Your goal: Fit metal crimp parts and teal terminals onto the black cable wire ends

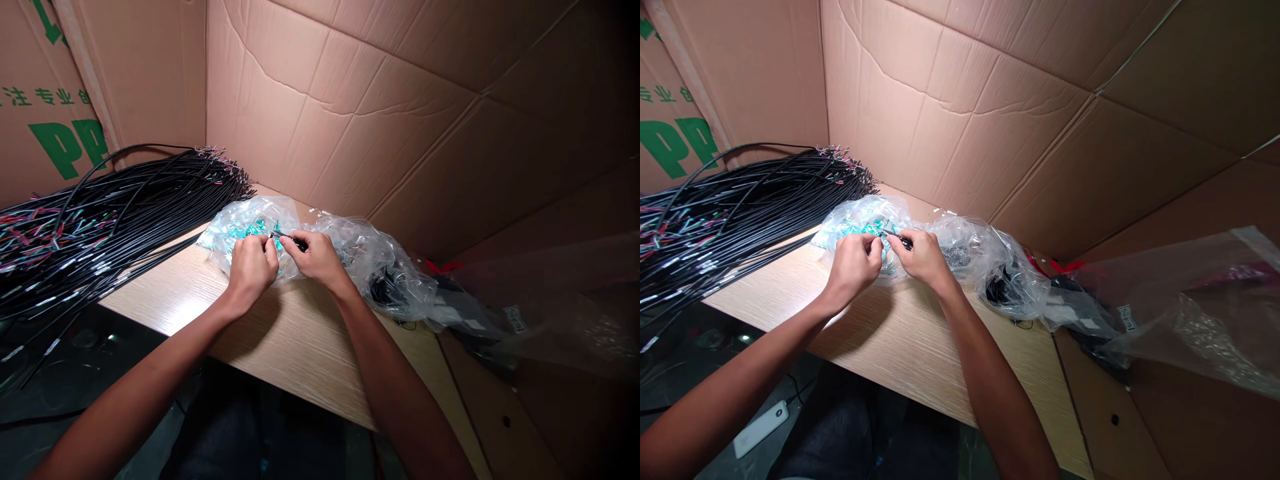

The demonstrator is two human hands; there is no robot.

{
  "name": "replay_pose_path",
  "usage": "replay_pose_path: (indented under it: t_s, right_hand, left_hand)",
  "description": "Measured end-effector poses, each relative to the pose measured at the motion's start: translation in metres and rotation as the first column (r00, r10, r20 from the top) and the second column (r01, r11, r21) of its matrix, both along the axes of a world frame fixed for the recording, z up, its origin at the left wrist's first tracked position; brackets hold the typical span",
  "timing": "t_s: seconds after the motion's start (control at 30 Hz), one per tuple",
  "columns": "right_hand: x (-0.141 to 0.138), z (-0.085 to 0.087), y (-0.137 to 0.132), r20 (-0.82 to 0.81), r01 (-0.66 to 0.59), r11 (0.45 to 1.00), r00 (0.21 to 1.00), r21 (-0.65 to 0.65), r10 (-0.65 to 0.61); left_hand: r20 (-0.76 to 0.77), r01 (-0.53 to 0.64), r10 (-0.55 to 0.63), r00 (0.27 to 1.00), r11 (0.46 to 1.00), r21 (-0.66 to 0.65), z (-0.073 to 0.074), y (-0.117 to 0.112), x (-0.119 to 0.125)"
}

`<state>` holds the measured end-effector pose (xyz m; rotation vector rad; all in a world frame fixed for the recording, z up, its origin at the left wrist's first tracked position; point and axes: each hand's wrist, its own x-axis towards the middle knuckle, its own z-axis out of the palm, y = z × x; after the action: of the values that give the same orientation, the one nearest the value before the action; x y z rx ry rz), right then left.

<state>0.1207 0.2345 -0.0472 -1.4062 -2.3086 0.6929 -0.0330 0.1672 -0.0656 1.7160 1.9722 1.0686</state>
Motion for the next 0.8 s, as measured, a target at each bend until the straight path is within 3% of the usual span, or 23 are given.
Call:
replay_pose_path:
  t_s: [0.33,0.8]
  right_hand:
    - [-0.002,0.006,-0.002,0.057,-0.02,0.999,0.998,0.027,0.018]
    - [-0.004,0.0,-0.003,0.022,-0.005,1.0,1.0,0.023,0.004]
  left_hand:
    - [-0.32,-0.075,0.052,0.946,0.996,-0.058,-0.012,-0.002,0.007]
    - [-0.349,-0.064,0.051,0.936,0.998,-0.025,-0.016,-0.003,0.005]
